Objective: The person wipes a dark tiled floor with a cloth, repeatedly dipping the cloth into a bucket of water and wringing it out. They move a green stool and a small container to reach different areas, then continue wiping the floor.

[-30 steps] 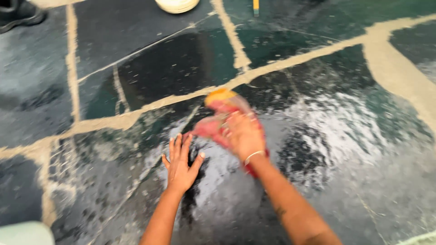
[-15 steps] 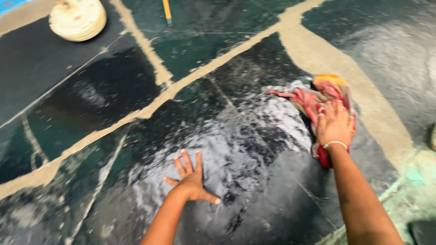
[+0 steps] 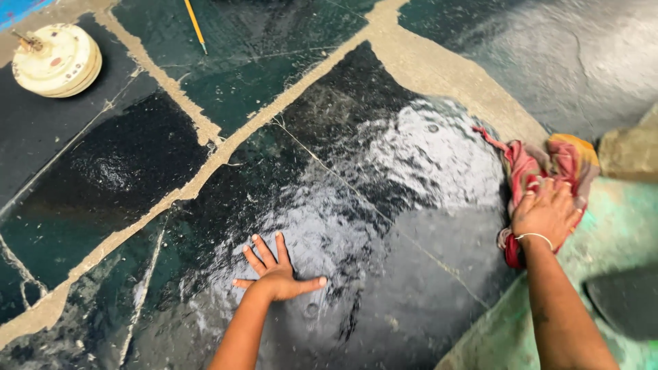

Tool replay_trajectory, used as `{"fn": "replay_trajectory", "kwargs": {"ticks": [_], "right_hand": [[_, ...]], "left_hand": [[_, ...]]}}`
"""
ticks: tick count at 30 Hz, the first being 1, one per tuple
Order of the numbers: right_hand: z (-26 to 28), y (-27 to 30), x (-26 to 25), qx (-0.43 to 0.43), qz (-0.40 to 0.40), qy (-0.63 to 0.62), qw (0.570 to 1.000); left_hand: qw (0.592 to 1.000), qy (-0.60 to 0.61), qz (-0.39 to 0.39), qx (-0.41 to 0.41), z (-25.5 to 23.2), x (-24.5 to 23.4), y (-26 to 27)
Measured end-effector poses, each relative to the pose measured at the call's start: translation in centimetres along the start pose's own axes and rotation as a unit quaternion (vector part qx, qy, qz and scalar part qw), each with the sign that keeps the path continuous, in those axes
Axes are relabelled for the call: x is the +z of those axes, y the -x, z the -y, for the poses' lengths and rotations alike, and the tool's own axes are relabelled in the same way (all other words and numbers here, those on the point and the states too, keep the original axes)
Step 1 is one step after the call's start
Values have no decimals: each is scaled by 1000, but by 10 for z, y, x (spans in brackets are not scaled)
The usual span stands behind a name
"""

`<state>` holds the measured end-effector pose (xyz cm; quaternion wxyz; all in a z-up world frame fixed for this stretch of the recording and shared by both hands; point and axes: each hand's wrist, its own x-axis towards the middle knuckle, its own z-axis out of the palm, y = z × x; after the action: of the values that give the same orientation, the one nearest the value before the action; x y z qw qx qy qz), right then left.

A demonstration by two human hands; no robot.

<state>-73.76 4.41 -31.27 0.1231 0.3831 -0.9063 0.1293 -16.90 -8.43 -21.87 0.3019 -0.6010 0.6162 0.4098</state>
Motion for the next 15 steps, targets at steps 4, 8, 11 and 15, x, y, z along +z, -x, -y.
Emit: {"fn": "replay_trajectory", "kwargs": {"ticks": [4, 8, 11, 15], "right_hand": [[24, 45, -28, -47, 5, 54, 997], [85, 116, -72, -50, 21, 30, 998], [138, 188, -106, -115, -25, 29, 993], [239, 294, -133, -167, 64, -11, 984]], "left_hand": [[999, 5, -42, 6, 1, 11, -7], [995, 40, -87, 34, 6, 19, -11], [990, 70, -106, 60, 15, 19, -13], [968, 156, -148, 126, 45, 10, -8]]}}
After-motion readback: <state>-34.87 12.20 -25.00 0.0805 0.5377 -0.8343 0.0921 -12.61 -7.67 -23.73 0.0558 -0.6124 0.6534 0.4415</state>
